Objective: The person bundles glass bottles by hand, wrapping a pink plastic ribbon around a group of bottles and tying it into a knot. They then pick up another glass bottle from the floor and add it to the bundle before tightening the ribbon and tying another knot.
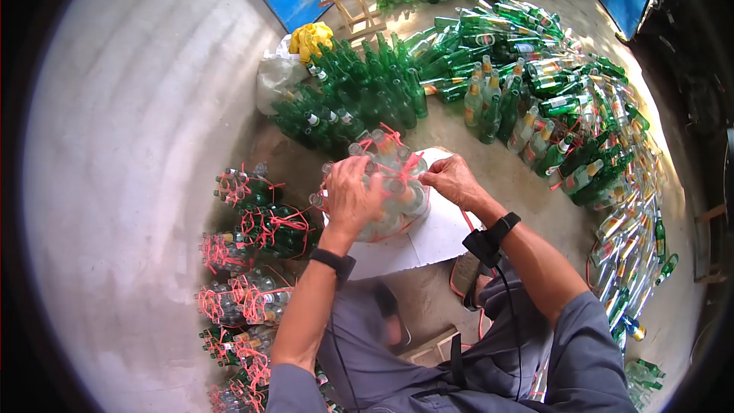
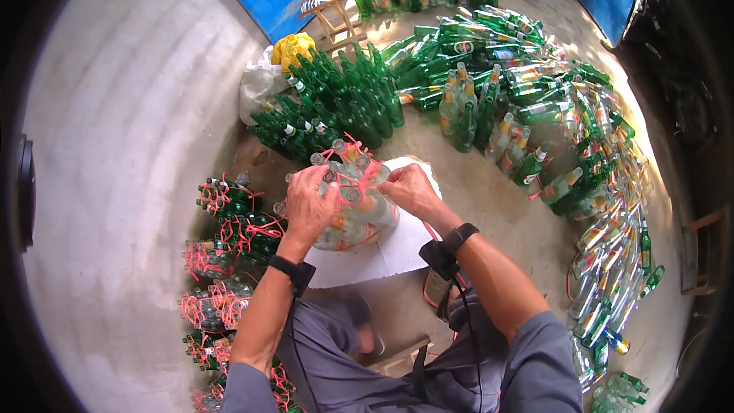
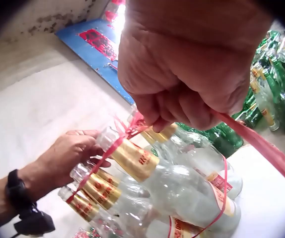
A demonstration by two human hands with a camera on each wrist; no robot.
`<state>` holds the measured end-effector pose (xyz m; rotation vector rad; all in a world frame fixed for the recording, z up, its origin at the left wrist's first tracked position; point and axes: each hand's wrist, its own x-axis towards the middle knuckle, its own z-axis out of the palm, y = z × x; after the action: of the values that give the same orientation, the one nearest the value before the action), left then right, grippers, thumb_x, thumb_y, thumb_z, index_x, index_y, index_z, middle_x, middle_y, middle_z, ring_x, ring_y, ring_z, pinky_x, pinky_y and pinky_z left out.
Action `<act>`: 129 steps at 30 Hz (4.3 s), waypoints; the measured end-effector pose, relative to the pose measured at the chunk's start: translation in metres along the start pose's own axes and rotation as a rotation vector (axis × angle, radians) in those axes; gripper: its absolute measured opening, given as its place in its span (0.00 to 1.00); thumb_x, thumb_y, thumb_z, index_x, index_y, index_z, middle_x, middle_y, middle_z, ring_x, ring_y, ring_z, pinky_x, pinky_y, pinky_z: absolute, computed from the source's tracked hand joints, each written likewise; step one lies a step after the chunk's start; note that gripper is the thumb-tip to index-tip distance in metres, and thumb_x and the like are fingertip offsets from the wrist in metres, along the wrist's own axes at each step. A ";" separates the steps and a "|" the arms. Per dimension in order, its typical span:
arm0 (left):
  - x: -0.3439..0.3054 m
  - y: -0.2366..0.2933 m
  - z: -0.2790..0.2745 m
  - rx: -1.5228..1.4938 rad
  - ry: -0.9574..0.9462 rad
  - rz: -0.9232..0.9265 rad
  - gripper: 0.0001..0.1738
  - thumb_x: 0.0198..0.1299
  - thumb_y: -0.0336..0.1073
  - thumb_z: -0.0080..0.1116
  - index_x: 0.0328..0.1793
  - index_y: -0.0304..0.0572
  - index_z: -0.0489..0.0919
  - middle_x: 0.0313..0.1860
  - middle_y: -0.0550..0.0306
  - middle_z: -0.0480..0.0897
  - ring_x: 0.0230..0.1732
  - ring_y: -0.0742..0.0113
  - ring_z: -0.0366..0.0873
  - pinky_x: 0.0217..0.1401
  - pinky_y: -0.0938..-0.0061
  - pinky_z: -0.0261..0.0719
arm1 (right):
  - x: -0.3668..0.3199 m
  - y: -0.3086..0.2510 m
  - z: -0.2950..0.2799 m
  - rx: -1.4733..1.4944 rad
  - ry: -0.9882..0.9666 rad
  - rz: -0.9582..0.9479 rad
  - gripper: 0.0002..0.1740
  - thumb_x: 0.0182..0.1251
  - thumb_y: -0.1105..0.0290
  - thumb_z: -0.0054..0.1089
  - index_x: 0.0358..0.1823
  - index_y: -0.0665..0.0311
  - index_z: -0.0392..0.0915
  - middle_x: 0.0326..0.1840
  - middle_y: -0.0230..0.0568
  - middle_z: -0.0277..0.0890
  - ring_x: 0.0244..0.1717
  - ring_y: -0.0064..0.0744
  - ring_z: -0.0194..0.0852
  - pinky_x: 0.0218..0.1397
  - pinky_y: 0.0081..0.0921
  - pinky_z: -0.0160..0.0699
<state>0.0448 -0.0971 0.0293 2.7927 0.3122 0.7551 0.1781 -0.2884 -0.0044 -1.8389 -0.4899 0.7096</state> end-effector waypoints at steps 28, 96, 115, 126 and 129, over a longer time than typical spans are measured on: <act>-0.018 0.047 0.013 0.086 -0.055 -0.065 0.31 0.49 0.52 0.71 0.59 0.47 0.85 0.74 0.48 0.70 0.71 0.47 0.66 0.77 0.45 0.51 | -0.017 -0.002 -0.008 -0.435 0.161 -0.551 0.15 0.66 0.65 0.67 0.30 0.73 0.83 0.14 0.54 0.66 0.15 0.28 0.58 0.22 0.37 0.67; -0.096 0.032 -0.020 -0.305 0.190 -0.378 0.51 0.50 0.38 0.73 0.78 0.31 0.59 0.80 0.33 0.55 0.82 0.39 0.49 0.82 0.48 0.48 | 0.075 0.016 0.027 0.058 0.134 -0.114 0.22 0.71 0.53 0.63 0.38 0.69 0.86 0.20 0.31 0.74 0.25 0.21 0.73 0.31 0.28 0.74; -0.039 -0.079 -0.011 -0.622 -0.002 -0.330 0.38 0.69 0.57 0.58 0.74 0.36 0.68 0.73 0.42 0.60 0.72 0.48 0.63 0.75 0.61 0.63 | -0.026 0.024 0.072 0.232 0.259 -0.137 0.21 0.74 0.58 0.59 0.34 0.71 0.85 0.23 0.28 0.74 0.28 0.17 0.65 0.33 0.25 0.69; -0.034 -0.017 -0.046 -0.156 0.212 -0.205 0.19 0.58 0.35 0.66 0.54 0.36 0.83 0.60 0.45 0.81 0.63 0.46 0.74 0.68 0.57 0.71 | -0.060 0.024 0.070 -0.070 0.227 -0.413 0.16 0.78 0.64 0.54 0.35 0.70 0.79 0.25 0.54 0.74 0.28 0.45 0.73 0.37 0.38 0.75; -0.033 0.013 -0.049 -0.216 0.203 -0.057 0.15 0.55 0.30 0.64 0.51 0.37 0.83 0.48 0.49 0.85 0.53 0.48 0.78 0.61 0.57 0.75 | -0.060 0.025 0.070 -0.108 0.231 -0.485 0.15 0.77 0.66 0.53 0.34 0.70 0.78 0.28 0.58 0.75 0.31 0.58 0.76 0.38 0.43 0.76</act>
<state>-0.0060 -0.1105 0.0587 2.5007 0.3233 0.9972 0.0864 -0.2873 -0.0324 -1.7758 -0.7947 0.1433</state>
